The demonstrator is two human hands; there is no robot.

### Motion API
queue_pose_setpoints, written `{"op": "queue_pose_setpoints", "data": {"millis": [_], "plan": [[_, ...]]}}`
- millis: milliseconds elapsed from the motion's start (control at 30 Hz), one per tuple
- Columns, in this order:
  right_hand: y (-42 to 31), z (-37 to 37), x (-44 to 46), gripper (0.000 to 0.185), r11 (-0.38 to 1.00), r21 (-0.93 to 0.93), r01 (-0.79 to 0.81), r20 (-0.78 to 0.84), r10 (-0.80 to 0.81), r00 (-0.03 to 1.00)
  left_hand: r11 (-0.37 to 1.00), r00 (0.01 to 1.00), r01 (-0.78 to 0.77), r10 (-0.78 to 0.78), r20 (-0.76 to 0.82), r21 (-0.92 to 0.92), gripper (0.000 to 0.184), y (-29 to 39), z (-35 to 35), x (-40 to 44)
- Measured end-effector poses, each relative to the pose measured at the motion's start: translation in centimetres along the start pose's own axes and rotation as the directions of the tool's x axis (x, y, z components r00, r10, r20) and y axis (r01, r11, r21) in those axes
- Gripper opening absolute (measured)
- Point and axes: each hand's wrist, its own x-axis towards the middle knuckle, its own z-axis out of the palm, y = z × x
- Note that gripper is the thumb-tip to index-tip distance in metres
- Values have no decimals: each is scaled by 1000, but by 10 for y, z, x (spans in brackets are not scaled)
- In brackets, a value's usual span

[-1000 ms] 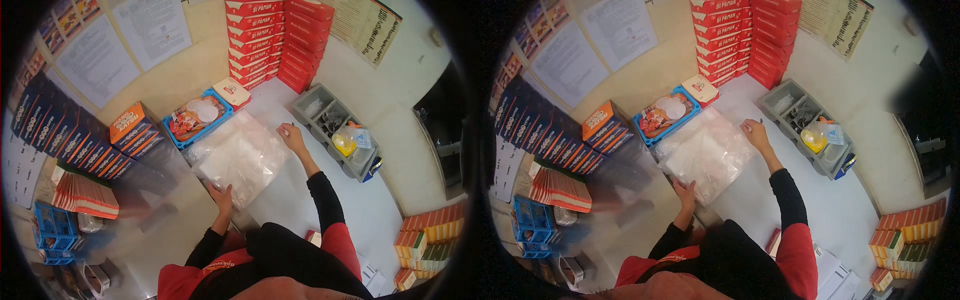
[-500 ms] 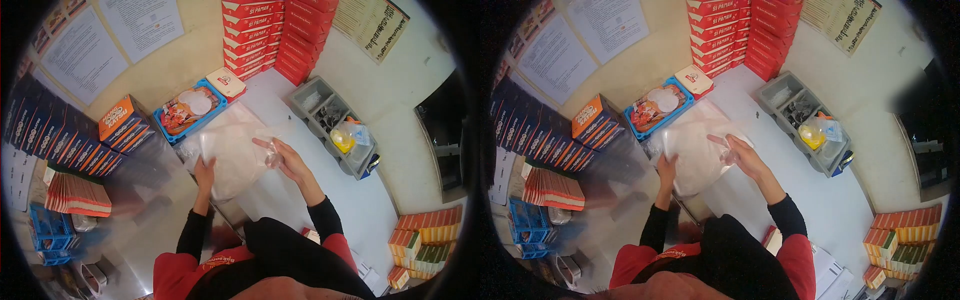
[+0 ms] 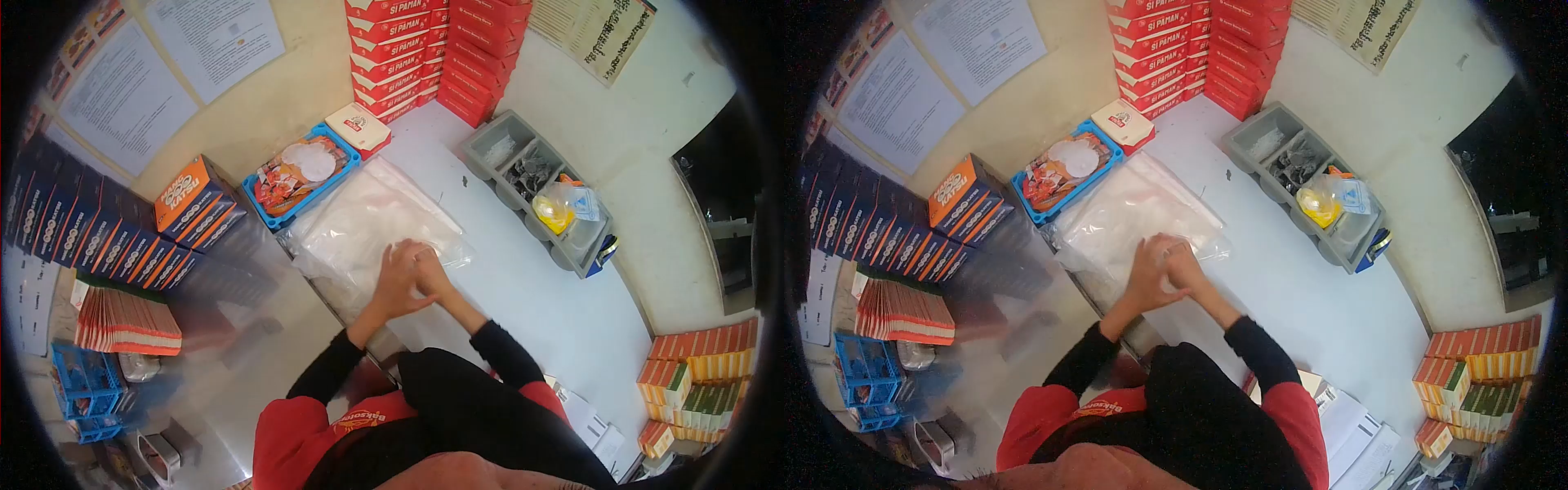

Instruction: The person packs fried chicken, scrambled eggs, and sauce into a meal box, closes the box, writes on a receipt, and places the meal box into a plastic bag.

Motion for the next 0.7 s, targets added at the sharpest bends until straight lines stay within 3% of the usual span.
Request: {"op": "queue_pose_setpoints", "data": {"millis": [33,100,167,233,300,333,367,433,467,533,633,700], "plan": [[18,15,5,25,1000,5,3,2,-3,1000,994,1000,11,-9,-22,109,45,-5,14,-11],[51,42,11,22,991,-14,-131,320,129,939,975,999,20,-9,-47,219,43,-41,32,-30],[41,24,31,22,997,-34,-74,285,81,955,958,964,251,-234,-128,137,29,-97,28,-49],[33,17,41,23,999,-47,-28,260,39,965,879,924,375,-326,-201,296,21,-108,-10,-44],[31,20,46,25,996,-29,89,72,-87,994,846,897,436,-382,-223,306,23,-96,-28,-29],[31,22,49,25,996,-26,86,71,-84,994,815,869,489,-426,-251,311,24,-89,-35,-22],[34,25,51,25,996,-70,53,132,-43,990,815,870,488,-425,-249,311,24,-82,-35,-19],[37,26,55,25,993,-115,20,193,3,981,817,936,341,-247,-252,466,38,-68,-23,-16],[39,25,57,24,993,-119,19,219,7,976,816,935,344,-250,-253,465,38,-64,-17,-17],[41,24,63,24,992,-121,24,246,7,969,791,924,383,-327,-199,476,52,-59,-7,-17],[52,29,70,24,988,-152,-33,391,91,916,716,870,475,-467,-156,512,53,-52,-3,-17],[57,26,73,22,980,-108,169,-5,-171,985,726,870,484,-460,-178,488,47,-66,0,-25]]}}
